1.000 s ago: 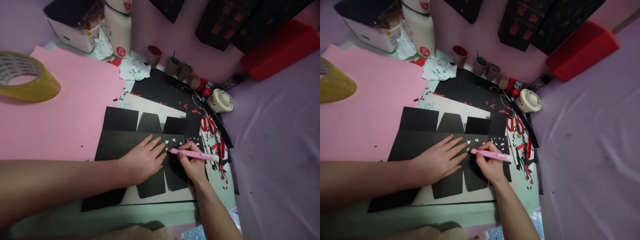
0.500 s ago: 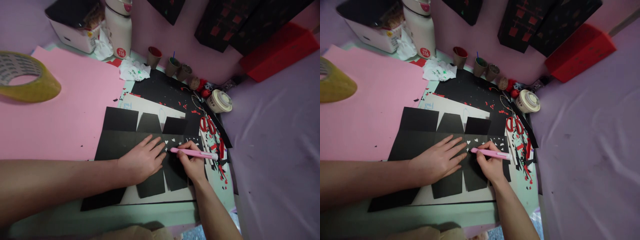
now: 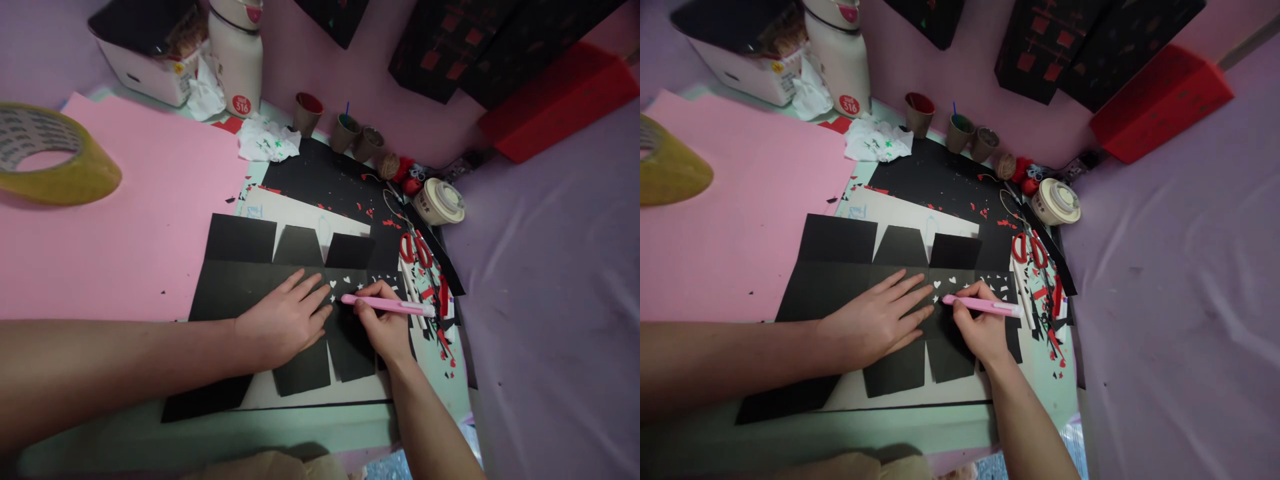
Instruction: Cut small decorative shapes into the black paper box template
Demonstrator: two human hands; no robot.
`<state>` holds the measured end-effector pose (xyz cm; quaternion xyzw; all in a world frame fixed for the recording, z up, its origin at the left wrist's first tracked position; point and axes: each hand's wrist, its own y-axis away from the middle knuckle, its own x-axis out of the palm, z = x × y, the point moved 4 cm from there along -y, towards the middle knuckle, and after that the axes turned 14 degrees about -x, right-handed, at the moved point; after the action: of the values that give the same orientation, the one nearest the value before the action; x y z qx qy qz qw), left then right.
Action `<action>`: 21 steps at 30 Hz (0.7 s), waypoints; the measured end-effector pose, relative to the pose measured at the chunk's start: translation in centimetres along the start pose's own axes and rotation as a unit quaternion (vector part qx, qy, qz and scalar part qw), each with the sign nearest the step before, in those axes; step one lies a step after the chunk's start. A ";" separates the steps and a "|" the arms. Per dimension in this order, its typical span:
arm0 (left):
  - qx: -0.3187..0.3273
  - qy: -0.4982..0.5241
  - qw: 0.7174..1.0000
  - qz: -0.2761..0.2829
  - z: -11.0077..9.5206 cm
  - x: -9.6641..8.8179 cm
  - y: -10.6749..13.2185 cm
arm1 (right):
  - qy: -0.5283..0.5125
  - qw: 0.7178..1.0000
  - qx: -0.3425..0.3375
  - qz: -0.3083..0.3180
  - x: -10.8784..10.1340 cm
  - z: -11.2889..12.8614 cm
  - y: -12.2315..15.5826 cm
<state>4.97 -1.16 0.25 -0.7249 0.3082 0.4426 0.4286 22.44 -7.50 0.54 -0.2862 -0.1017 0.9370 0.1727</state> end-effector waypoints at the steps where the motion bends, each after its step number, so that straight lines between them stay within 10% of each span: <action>1: -0.001 0.000 1.000 0.002 0.0 0.0 0.0 | 0.000 1.000 0.003 -0.002 0.0 0.0 0.0; 14: 0.000 -0.010 1.000 0.007 0.0 0.0 0.1 | -0.170 0.981 0.076 -0.059 0.0 -1.7 0.2; 21: 0.023 0.004 0.999 -0.023 0.0 -0.7 -0.2 | -0.160 0.974 0.010 -0.161 -0.8 -1.0 -0.5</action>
<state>4.83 -0.99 0.99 -0.7230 0.3035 0.4228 0.4543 23.81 -7.22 0.27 -0.1112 -0.1632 0.9315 0.3055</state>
